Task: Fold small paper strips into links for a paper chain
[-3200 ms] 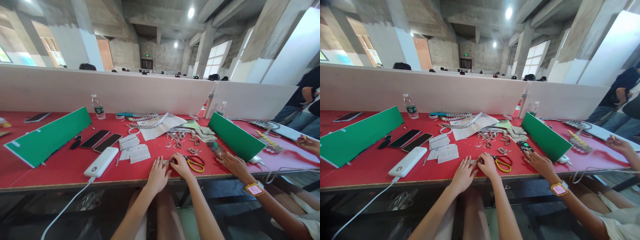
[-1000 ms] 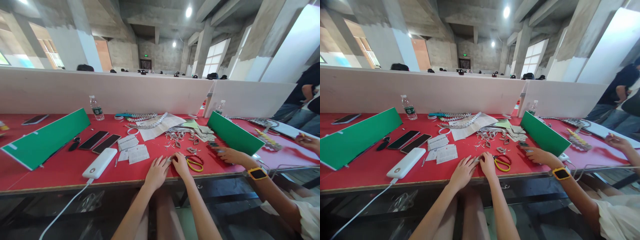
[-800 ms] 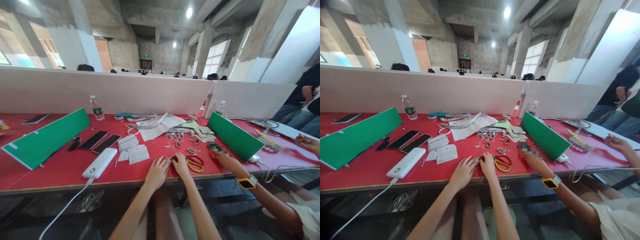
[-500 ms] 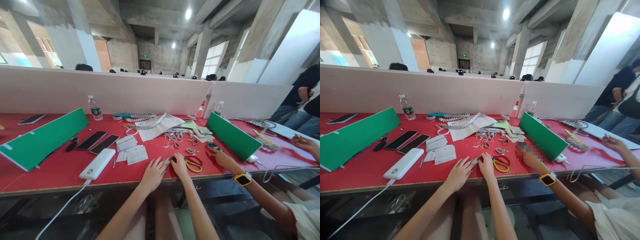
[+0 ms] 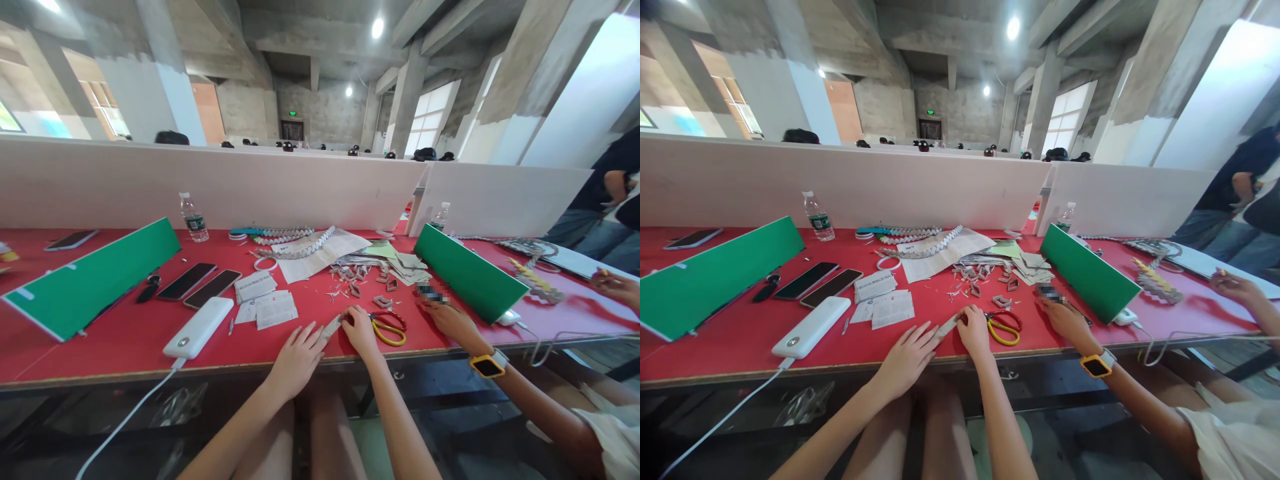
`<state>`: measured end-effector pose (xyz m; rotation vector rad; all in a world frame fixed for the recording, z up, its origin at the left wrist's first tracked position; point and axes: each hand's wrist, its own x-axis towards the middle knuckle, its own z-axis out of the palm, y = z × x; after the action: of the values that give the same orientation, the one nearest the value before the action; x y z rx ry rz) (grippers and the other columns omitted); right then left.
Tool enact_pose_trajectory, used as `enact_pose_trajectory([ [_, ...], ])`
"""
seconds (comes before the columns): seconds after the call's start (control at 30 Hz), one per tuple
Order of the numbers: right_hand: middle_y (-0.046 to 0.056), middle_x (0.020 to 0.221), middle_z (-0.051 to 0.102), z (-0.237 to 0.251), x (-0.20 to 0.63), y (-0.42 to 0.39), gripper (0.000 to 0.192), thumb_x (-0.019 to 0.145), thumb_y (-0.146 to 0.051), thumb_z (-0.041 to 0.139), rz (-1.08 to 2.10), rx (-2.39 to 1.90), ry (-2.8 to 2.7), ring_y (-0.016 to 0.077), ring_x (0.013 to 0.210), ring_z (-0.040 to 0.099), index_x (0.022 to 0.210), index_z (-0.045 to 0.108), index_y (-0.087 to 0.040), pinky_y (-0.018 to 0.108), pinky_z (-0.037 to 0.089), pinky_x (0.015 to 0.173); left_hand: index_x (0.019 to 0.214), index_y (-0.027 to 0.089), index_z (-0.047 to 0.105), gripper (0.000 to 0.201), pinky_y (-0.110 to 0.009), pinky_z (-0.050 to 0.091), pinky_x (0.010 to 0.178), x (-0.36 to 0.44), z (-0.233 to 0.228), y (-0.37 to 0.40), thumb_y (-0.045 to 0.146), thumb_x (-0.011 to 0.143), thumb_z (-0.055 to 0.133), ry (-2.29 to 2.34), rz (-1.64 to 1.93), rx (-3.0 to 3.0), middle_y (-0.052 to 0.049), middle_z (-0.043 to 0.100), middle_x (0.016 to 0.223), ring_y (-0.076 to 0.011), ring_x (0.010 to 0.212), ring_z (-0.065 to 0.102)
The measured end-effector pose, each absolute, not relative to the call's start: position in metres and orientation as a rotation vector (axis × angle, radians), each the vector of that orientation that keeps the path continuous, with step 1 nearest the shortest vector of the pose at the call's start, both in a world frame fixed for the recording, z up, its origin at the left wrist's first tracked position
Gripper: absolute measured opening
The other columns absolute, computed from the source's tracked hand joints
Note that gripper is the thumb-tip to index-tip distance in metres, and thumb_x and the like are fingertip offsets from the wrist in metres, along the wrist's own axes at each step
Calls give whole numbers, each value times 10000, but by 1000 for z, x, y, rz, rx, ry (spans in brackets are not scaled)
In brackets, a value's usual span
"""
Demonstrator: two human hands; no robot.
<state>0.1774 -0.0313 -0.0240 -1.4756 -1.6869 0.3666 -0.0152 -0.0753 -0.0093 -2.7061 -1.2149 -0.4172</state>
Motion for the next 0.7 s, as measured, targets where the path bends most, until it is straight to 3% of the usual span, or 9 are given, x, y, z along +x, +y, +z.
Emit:
enact_pose_trajectory([
  [0.47,35,785,558,-26,177,-30,135,684,-82,474,353,-1488,-1679,191,774,496,672,544,-197,302,376,729,1223,298,497,352,-359,308,1011,-31,-11,-89,248,905,354,-1208,-423,-2656,10,503,1307,-182,1236,394],
  [0.7,36,787,562,-25,177,-30,137,686,-77,477,355,-1482,-1686,194,771,495,667,540,-197,310,379,733,1301,314,405,400,-360,296,1019,-46,-15,-94,277,906,354,-1157,-433,-2689,20,462,1343,-180,1247,379],
])
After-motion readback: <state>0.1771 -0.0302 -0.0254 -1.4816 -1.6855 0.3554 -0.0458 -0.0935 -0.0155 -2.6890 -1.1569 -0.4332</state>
